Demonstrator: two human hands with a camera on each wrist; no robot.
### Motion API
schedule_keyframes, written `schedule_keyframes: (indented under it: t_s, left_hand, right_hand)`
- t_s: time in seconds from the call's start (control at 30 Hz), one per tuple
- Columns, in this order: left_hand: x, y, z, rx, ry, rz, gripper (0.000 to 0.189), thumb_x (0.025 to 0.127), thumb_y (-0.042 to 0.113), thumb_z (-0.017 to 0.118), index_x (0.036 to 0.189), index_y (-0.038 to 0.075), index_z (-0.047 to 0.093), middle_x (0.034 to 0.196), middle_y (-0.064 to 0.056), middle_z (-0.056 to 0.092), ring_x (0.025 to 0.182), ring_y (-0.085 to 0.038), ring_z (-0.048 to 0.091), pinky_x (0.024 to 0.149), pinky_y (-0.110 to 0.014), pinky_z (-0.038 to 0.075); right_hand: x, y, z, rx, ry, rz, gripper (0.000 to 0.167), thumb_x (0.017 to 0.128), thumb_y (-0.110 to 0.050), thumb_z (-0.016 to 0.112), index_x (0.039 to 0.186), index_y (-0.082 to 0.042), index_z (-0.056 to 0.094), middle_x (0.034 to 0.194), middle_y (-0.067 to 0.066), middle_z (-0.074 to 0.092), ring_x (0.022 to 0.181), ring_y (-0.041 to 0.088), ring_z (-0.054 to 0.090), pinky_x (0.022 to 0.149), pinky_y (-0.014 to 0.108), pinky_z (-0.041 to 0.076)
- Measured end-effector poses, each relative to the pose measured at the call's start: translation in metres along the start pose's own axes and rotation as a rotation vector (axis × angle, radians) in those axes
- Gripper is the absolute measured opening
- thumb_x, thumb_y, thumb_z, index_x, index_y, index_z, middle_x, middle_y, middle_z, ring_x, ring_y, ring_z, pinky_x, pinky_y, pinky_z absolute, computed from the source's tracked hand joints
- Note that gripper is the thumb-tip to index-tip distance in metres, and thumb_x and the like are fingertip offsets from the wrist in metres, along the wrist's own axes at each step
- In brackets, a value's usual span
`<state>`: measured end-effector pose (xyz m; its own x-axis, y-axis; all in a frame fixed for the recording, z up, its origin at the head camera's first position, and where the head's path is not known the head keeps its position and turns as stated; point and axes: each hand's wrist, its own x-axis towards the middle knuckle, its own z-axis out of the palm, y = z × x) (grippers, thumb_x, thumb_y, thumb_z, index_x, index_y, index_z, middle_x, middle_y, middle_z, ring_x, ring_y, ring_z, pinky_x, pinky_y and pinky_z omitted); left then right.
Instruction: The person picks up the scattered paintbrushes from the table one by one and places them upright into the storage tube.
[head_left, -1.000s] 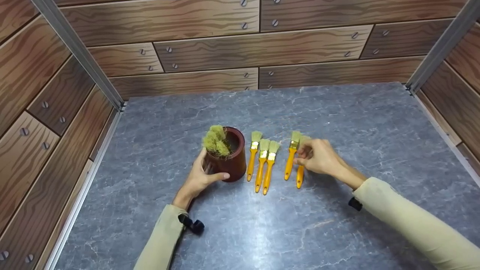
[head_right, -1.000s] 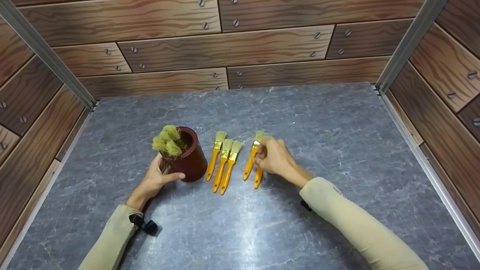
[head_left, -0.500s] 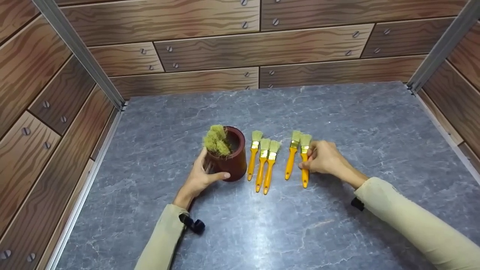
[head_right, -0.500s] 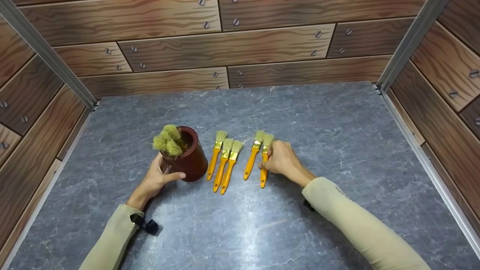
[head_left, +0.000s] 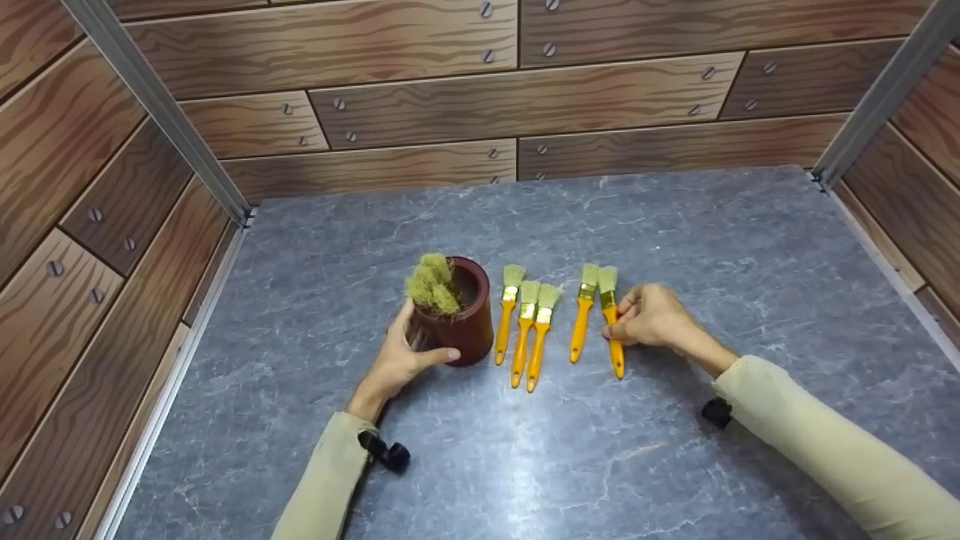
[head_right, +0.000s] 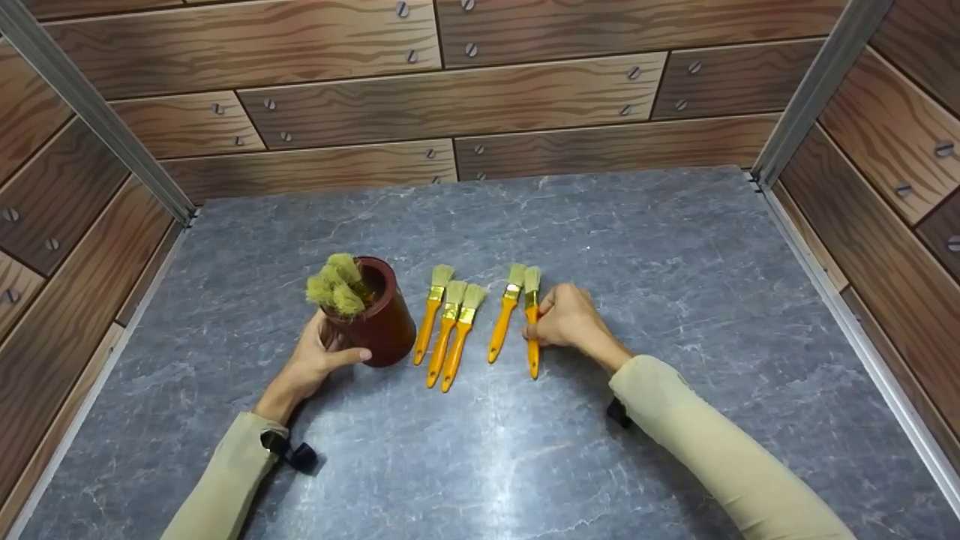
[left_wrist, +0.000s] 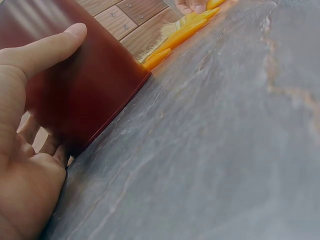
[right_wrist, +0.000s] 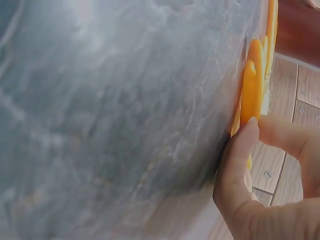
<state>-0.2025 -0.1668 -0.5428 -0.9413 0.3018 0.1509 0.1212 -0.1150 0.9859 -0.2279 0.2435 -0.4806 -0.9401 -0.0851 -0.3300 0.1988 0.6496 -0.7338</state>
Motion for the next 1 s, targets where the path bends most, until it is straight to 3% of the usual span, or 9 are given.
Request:
schedule_keyframes:
  t_s: [0.17, 0.37, 0.67, 1.0]
  left_hand:
    - [-0.001, -0.001, -0.002, 0.002, 0.0, 0.0, 0.118, 0.079, 0.005, 0.095, 0.171, 0.016, 0.022, 0.171, -0.007, 0.039, 0.163, -0.023, 0.029, 0.134, -0.035, 0.025]
    - [-0.001, -0.001, -0.002, 0.006, -0.009, -0.008, 0.12, 0.08, 0.005, 0.095, 0.172, 0.017, 0.019, 0.173, -0.006, 0.037, 0.163, -0.022, 0.027, 0.135, -0.035, 0.023]
    - [-0.001, -0.002, -0.001, 0.014, 0.0, -0.02, 0.122, 0.078, 0.009, 0.097, 0.172, 0.017, 0.019, 0.172, -0.005, 0.039, 0.162, -0.021, 0.029, 0.134, -0.033, 0.025]
    - [-0.001, -0.001, -0.001, 0.0, 0.003, -0.023, 0.123, 0.077, 0.007, 0.097, 0.172, 0.015, 0.019, 0.172, -0.008, 0.038, 0.162, -0.023, 0.03, 0.133, -0.031, 0.026]
  right_hand:
    - [-0.001, -0.012, -0.01, 0.063, -0.007, 0.001, 0.043, 0.084, -0.01, 0.091, 0.112, 0.006, 0.062, 0.088, 0.007, 0.074, 0.071, 0.012, 0.072, 0.074, 0.032, 0.068]
    - [-0.008, -0.03, -0.024, 0.126, -0.032, -0.074, 0.038, 0.09, -0.009, 0.085, 0.117, 0.007, 0.064, 0.099, 0.011, 0.07, 0.081, 0.017, 0.072, 0.085, 0.039, 0.068]
    - [-0.023, -0.058, -0.03, 0.129, 0.015, -0.286, 0.03, 0.095, -0.011, 0.082, 0.117, 0.005, 0.07, 0.109, 0.02, 0.072, 0.085, 0.02, 0.074, 0.077, 0.035, 0.069]
    - [-0.029, -0.087, -0.023, 0.237, 0.014, -0.396, 0.024, 0.102, -0.002, 0.071, 0.123, 0.01, 0.068, 0.119, 0.03, 0.075, 0.099, 0.025, 0.079, 0.085, 0.036, 0.068]
